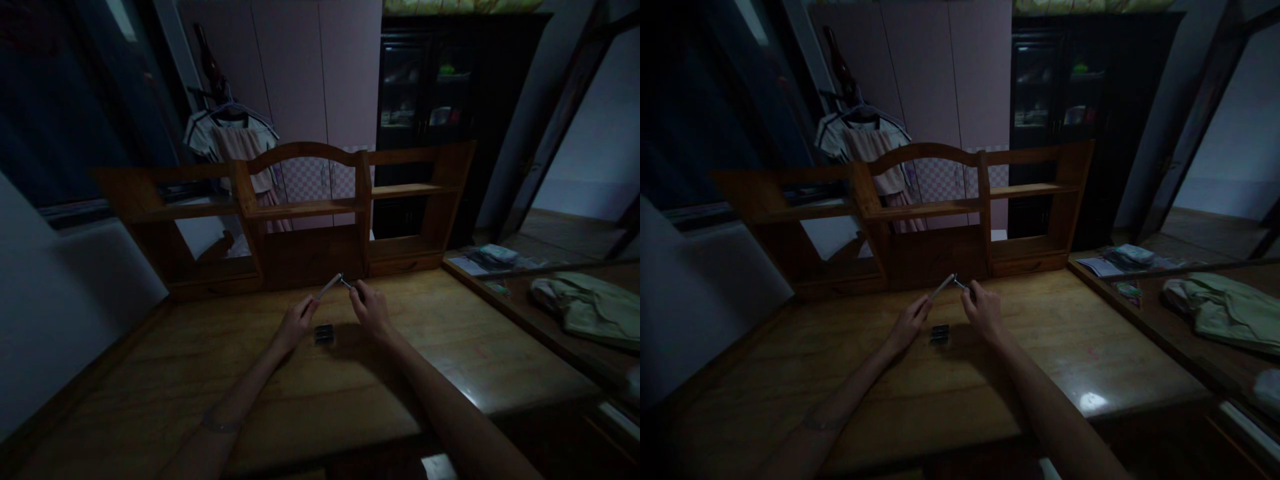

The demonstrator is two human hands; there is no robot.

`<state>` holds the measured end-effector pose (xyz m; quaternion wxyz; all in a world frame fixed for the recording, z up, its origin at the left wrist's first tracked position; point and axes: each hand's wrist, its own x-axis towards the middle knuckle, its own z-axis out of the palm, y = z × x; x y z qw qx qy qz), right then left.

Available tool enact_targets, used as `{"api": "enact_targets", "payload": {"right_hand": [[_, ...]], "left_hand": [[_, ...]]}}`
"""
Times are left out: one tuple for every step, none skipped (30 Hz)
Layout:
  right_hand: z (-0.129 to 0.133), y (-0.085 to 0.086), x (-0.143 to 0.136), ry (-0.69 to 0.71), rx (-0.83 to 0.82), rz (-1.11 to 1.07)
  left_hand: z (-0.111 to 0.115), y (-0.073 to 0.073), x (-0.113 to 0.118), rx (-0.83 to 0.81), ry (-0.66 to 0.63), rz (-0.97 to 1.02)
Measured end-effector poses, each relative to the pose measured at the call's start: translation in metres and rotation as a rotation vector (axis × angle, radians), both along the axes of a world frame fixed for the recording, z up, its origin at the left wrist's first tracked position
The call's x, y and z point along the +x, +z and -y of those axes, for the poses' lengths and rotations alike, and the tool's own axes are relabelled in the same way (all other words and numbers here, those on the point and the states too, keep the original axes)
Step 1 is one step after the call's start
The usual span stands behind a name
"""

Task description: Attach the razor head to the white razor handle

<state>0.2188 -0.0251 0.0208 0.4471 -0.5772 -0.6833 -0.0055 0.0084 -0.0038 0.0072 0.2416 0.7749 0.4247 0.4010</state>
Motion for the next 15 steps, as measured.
{"api": "enact_targets", "payload": {"right_hand": [[-0.0002, -0.0001, 0.0002, 0.001, -0.001, 0.000], [-0.0002, -0.0002, 0.0004, 0.001, -0.001, 0.002], [-0.0002, -0.0001, 0.0006, 0.000, 0.001, 0.003], [-0.0001, 0.0000, 0.0007, -0.001, 0.004, 0.003], [0.0000, 0.0001, 0.0007, -0.002, 0.006, 0.004], [0.0002, 0.0002, 0.0008, -0.002, 0.009, 0.005], [0.0005, 0.0003, 0.0008, -0.002, 0.010, 0.008], [0.0007, 0.0004, 0.0008, -0.002, 0.012, 0.011], [0.0008, 0.0005, 0.0008, -0.004, 0.013, 0.014], [0.0009, 0.0006, 0.0008, -0.005, 0.014, 0.016], [0.0010, 0.0008, 0.0008, -0.006, 0.014, 0.017], [0.0010, 0.0009, 0.0008, -0.006, 0.015, 0.017], [0.0010, 0.0012, 0.0008, -0.006, 0.016, 0.014], [0.0009, 0.0014, 0.0008, -0.003, 0.017, 0.012], [0.0010, 0.0017, 0.0008, 0.001, 0.017, 0.009]], "left_hand": [[0.0001, 0.0001, 0.0001, 0.000, 0.000, -0.002], [0.0003, 0.0002, 0.0002, 0.000, -0.001, -0.005], [0.0004, 0.0003, 0.0003, -0.001, -0.001, -0.008], [0.0006, 0.0004, 0.0003, -0.001, -0.001, -0.010], [0.0006, 0.0004, 0.0004, 0.002, -0.001, -0.009], [0.0006, 0.0003, 0.0004, 0.005, 0.001, -0.005], [0.0005, 0.0000, 0.0004, 0.008, 0.001, -0.002], [0.0003, -0.0004, 0.0004, 0.010, 0.001, 0.001], [0.0001, -0.0008, 0.0005, 0.011, 0.003, 0.002], [-0.0002, -0.0013, 0.0005, 0.010, 0.006, 0.003], [-0.0004, -0.0018, 0.0004, 0.009, 0.010, 0.002], [-0.0007, -0.0022, 0.0003, 0.009, 0.011, 0.000], [-0.0009, -0.0025, 0.0002, 0.009, 0.011, -0.003], [-0.0010, -0.0027, 0.0001, 0.009, 0.009, -0.005], [-0.0012, -0.0028, -0.0001, 0.009, 0.005, -0.007]]}}
